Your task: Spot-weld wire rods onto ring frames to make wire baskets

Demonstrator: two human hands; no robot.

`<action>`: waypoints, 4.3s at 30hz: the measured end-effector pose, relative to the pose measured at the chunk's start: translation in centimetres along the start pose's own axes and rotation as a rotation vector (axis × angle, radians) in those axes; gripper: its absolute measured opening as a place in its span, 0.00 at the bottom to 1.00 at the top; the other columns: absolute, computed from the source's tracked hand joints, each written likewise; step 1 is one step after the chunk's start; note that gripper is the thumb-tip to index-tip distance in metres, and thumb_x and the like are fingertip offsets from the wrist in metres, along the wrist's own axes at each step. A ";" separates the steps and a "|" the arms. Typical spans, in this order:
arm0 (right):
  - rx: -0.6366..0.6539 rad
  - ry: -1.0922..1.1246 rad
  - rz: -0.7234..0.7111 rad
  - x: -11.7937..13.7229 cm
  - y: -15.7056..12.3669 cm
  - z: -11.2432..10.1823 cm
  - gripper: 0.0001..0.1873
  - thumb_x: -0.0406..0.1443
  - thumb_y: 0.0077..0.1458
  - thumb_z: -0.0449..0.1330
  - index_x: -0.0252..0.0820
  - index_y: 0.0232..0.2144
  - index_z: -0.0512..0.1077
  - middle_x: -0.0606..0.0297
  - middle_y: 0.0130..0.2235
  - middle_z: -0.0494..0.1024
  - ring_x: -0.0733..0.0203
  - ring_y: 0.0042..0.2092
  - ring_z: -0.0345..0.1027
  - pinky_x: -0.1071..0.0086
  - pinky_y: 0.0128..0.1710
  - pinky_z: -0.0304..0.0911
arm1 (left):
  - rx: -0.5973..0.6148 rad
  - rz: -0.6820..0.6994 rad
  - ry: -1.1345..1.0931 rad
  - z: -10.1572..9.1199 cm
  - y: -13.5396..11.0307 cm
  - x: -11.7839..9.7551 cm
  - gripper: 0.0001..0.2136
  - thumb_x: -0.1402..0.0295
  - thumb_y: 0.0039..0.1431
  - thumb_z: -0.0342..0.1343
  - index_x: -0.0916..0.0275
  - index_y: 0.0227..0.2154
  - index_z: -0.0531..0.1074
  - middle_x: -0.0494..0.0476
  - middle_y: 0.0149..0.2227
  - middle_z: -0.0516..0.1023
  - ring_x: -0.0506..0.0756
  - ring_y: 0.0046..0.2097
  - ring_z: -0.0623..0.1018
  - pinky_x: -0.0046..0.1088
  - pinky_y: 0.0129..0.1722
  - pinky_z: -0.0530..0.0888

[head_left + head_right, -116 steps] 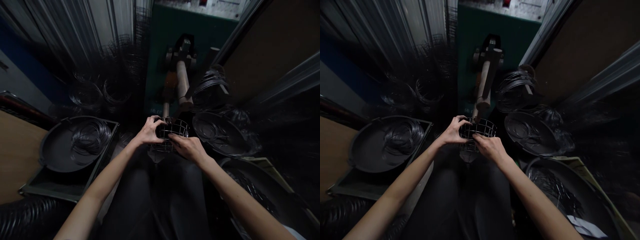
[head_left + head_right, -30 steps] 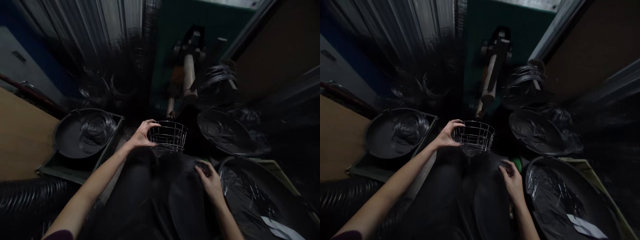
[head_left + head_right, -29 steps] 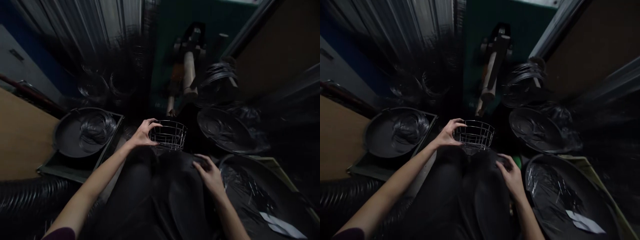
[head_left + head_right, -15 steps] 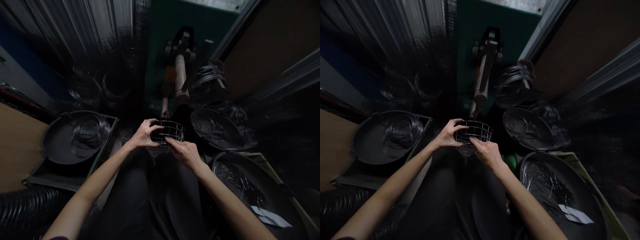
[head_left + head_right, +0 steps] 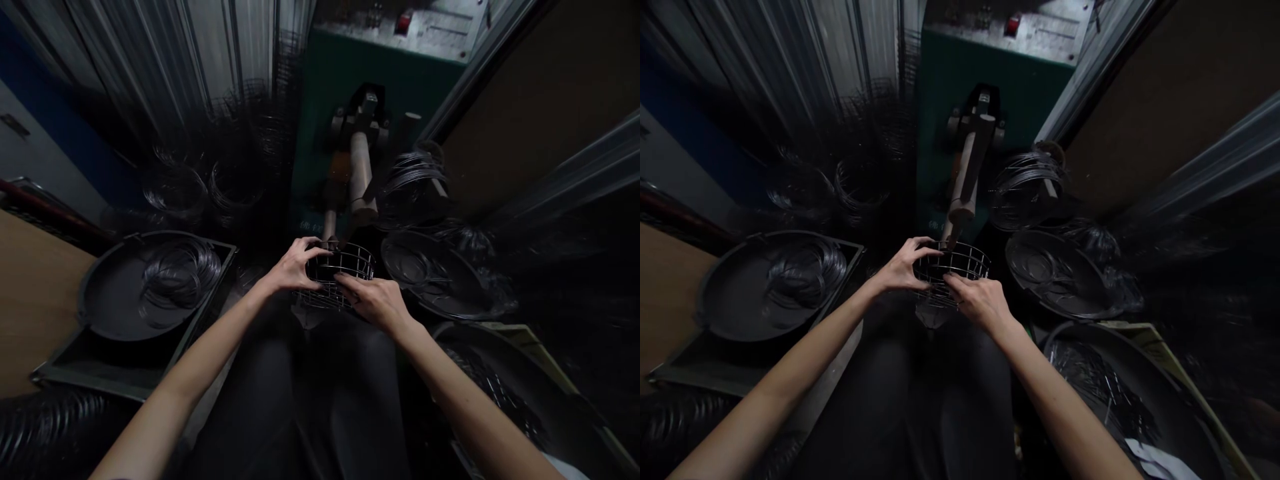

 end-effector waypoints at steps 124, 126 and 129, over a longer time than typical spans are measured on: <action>-0.154 0.191 0.380 -2.3 0.8 1.2 0.11 0.39 0.60 0.55 0.43 0.34 0.76 0.64 0.37 0.74 0.67 0.31 0.67 0.75 0.23 0.52 | -0.029 -0.073 -0.074 -1.7 2.4 2.5 0.37 0.69 0.35 0.65 0.59 0.51 0.56 0.58 0.50 0.64 0.64 0.52 0.68 0.45 0.53 0.66; -0.141 0.203 0.396 -2.5 1.2 1.3 0.11 0.40 0.60 0.55 0.43 0.35 0.76 0.63 0.38 0.74 0.66 0.31 0.67 0.75 0.24 0.52 | -0.022 -0.069 -0.095 -1.6 2.6 2.9 0.37 0.69 0.35 0.65 0.59 0.51 0.56 0.59 0.50 0.64 0.63 0.53 0.68 0.45 0.53 0.66; -0.129 0.222 0.433 -2.5 1.3 1.2 0.11 0.40 0.60 0.55 0.42 0.36 0.75 0.63 0.38 0.74 0.66 0.32 0.66 0.75 0.25 0.53 | -0.012 -0.062 -0.203 -1.3 2.6 3.6 0.37 0.67 0.36 0.66 0.59 0.50 0.55 0.60 0.51 0.65 0.63 0.54 0.68 0.44 0.55 0.65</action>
Point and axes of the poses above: each hand's wrist, its own y-axis towards the middle knuckle, its own z-axis out of the palm, x = y × z, the point moved 4 cm from there along y, towards the middle knuckle
